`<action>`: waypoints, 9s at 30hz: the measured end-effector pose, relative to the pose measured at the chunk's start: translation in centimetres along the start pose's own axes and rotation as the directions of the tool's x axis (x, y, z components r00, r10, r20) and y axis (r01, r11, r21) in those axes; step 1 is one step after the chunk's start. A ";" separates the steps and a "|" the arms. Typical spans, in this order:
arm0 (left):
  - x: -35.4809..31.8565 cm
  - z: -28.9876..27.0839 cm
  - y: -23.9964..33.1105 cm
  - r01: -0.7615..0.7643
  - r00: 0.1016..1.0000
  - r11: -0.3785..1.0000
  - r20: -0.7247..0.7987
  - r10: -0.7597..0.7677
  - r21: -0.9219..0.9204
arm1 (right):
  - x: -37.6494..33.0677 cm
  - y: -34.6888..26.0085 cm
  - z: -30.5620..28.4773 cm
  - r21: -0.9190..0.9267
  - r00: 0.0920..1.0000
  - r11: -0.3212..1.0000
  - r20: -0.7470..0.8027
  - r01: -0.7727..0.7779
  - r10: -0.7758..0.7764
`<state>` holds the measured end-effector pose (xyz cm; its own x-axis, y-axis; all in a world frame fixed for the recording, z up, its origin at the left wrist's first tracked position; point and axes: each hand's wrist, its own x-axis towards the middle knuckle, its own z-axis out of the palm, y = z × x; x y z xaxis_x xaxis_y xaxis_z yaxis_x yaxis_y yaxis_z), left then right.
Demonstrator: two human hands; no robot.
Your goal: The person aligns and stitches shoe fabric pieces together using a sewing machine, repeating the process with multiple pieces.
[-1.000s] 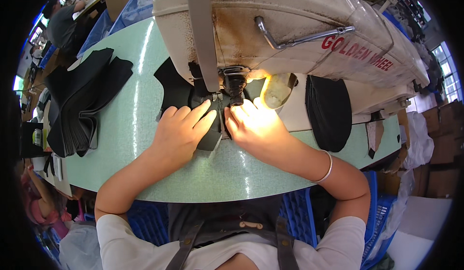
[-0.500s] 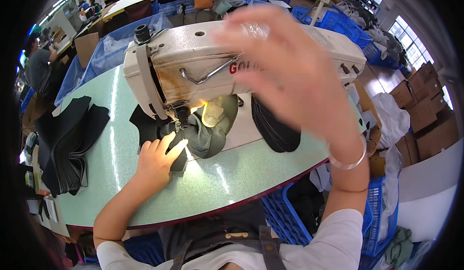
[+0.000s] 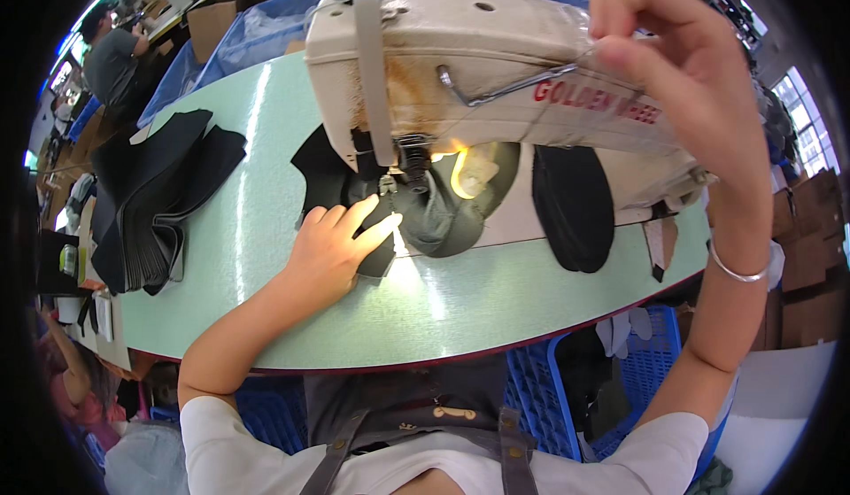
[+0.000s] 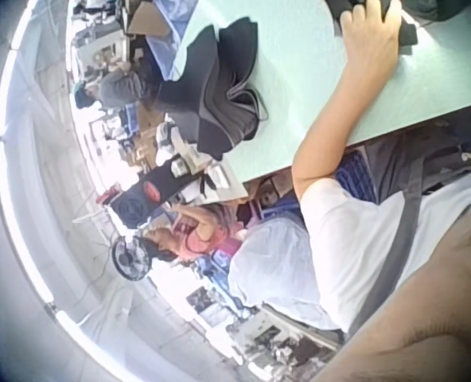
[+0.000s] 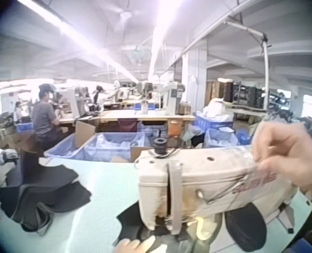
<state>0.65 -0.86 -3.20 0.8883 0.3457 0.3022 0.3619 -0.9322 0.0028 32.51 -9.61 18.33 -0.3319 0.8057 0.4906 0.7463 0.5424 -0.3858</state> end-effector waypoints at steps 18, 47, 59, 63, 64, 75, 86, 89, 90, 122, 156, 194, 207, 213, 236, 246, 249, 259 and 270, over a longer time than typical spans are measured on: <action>0.4 0.0 -0.4 0.053 0.999 0.998 -0.003 -0.053 -0.028 | -3.9 1.9 -1.5 -0.053 0.881 0.957 -0.408 -0.284 0.238; 0.4 -0.2 -0.9 -0.012 0.991 0.998 -0.132 0.021 0.066 | -3.7 0.2 19.4 -0.508 0.931 0.791 0.301 0.341 -0.209; 0.9 -0.8 -0.1 -0.018 1.000 0.951 0.012 0.015 0.307 | -5.3 0.4 22.4 -0.726 0.960 0.644 0.277 0.241 -0.047; 0.8 -0.6 -0.5 -0.023 0.998 0.980 -0.047 0.033 0.199 | -5.5 0.4 21.8 -0.559 0.967 0.811 0.254 0.172 -0.030; 0.8 -0.6 -0.6 -0.027 0.998 0.980 -0.049 0.038 0.199 | -5.7 0.6 21.9 -0.562 0.967 0.810 0.252 0.169 -0.027; 0.8 -0.5 -1.5 -0.030 0.993 0.993 -0.114 0.018 -0.110 | -5.7 0.8 22.0 -0.412 0.977 0.903 0.211 0.119 -0.032; 0.4 -1.5 -1.4 -0.140 0.988 0.970 -0.091 0.124 -0.199 | -5.4 0.5 21.2 -0.353 0.972 0.911 0.173 0.212 -0.160; 0.5 -1.4 -1.2 -0.153 0.987 0.975 -0.084 0.141 -0.164 | -5.4 0.2 21.2 -0.373 0.973 0.906 0.184 0.201 -0.140; 0.5 -1.5 -1.2 -0.148 0.988 0.975 -0.061 0.140 -0.165 | -5.3 0.2 21.2 -0.389 0.970 0.896 0.194 0.212 -0.145; 0.9 0.2 -0.5 0.053 0.978 0.955 -0.177 -0.108 -0.291 | -4.3 -0.3 22.9 -0.603 0.965 0.760 0.233 0.242 -0.122; 1.1 0.5 -2.5 0.022 0.990 0.938 -0.126 -0.069 -0.347 | -5.7 3.4 18.6 -0.284 0.925 0.955 0.335 -0.082 0.179; 2.1 1.6 -3.5 0.017 0.977 0.960 -0.201 -0.075 -0.278 | -4.2 0.0 24.4 -0.246 0.988 0.964 0.136 0.098 -0.066; 2.2 -0.6 -5.9 -0.063 0.958 0.988 -0.269 0.101 0.144 | -5.0 1.3 22.2 -0.495 0.991 0.860 0.113 0.123 -0.077; 1.0 -2.3 -3.8 -0.241 0.968 0.962 -0.035 0.247 0.126 | -4.7 2.6 21.0 -0.553 0.969 0.799 0.198 0.234 -0.146; 1.3 -0.5 0.0 -0.176 0.967 0.961 -0.143 0.209 0.213 | -5.0 1.7 21.4 -0.449 0.970 0.875 0.225 0.183 -0.088; 1.4 -2.9 -2.3 -0.074 0.986 0.994 -0.143 0.085 0.083 | -5.4 2.4 19.6 -0.435 0.992 0.894 0.110 0.110 -0.068; 1.0 -2.6 -3.5 -0.038 0.991 0.999 -0.131 0.037 -0.007 | -5.0 2.2 18.3 0.065 0.963 0.961 0.003 -0.270 0.270; 0.8 -1.7 -1.4 -0.109 0.993 0.991 -0.049 0.105 -0.084 | -4.8 1.5 20.0 -0.443 0.957 0.853 0.210 0.275 -0.200; 0.9 -0.7 -0.6 -0.053 0.993 0.959 -0.116 0.021 -0.278 | -5.6 1.2 21.8 -0.411 0.964 0.877 0.192 0.249 -0.184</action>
<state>1.02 -0.02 -2.24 0.8568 0.3113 0.4110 0.2217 -0.9421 0.2516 22.63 -8.26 -1.90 -0.5679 0.7228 0.3937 0.8089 0.5785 0.1048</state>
